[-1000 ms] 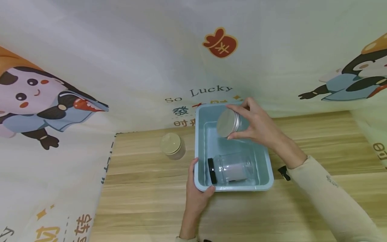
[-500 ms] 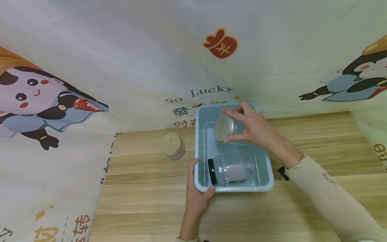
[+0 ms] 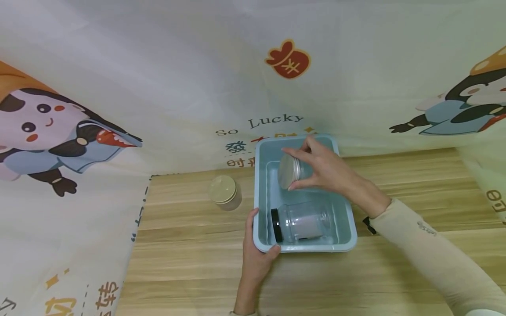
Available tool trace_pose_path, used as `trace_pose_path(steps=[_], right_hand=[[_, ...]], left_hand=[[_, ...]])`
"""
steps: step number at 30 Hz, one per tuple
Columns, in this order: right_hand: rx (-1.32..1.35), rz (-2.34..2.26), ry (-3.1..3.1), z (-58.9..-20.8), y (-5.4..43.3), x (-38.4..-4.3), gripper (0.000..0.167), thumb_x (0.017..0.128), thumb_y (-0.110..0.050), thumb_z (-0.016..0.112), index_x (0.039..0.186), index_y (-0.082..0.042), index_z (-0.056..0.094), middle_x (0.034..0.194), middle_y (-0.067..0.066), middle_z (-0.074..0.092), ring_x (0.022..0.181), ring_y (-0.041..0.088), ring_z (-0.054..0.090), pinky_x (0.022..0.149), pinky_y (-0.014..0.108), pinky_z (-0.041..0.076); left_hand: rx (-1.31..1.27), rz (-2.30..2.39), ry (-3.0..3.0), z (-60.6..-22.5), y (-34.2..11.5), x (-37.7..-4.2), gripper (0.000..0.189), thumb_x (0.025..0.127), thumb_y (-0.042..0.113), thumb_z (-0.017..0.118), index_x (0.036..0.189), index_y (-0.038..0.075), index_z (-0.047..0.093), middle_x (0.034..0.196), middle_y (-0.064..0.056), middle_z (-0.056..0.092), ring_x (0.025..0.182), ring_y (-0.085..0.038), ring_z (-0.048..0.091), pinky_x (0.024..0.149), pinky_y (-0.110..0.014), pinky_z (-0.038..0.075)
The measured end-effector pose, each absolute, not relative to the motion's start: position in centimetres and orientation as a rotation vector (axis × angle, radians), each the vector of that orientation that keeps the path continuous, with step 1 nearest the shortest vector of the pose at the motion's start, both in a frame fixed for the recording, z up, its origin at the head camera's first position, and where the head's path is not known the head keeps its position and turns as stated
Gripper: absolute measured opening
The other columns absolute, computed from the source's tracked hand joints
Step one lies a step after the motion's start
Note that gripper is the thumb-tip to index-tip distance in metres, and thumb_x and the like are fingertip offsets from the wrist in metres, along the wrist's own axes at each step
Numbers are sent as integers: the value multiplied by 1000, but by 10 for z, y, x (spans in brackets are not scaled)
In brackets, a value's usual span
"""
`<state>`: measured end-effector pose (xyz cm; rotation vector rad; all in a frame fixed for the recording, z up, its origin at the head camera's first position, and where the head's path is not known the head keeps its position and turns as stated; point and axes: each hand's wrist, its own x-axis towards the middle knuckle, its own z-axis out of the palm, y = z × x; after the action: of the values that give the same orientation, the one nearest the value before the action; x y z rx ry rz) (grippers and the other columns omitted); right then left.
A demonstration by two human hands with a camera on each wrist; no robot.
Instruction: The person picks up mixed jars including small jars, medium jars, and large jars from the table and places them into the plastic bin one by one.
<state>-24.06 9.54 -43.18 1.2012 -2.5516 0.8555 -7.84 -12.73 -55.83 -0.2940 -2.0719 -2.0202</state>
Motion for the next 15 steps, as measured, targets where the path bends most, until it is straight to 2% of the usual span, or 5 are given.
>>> trace_pose_path(steps=[9,15], right_hand=[[1249,807,-2557,-440,90,-241,93,69,-63,77,143,-13,54,93,2,39,77,16,35,67,29,33],[1262,755,-2566,-441,88,-243,91,70,-67,73,142,-15,56,93,0,40,75,14,35,65,28,33]], left_hand=[[-298,-2018,-2075,-559,-129,-77,96,79,46,81,152,10,30,140,-27,46,117,-45,49,96,-39,47],[-253,-2018,-2096,-559,-129,-77,96,76,33,83,152,8,29,142,-26,45,118,-46,49,97,-41,46]])
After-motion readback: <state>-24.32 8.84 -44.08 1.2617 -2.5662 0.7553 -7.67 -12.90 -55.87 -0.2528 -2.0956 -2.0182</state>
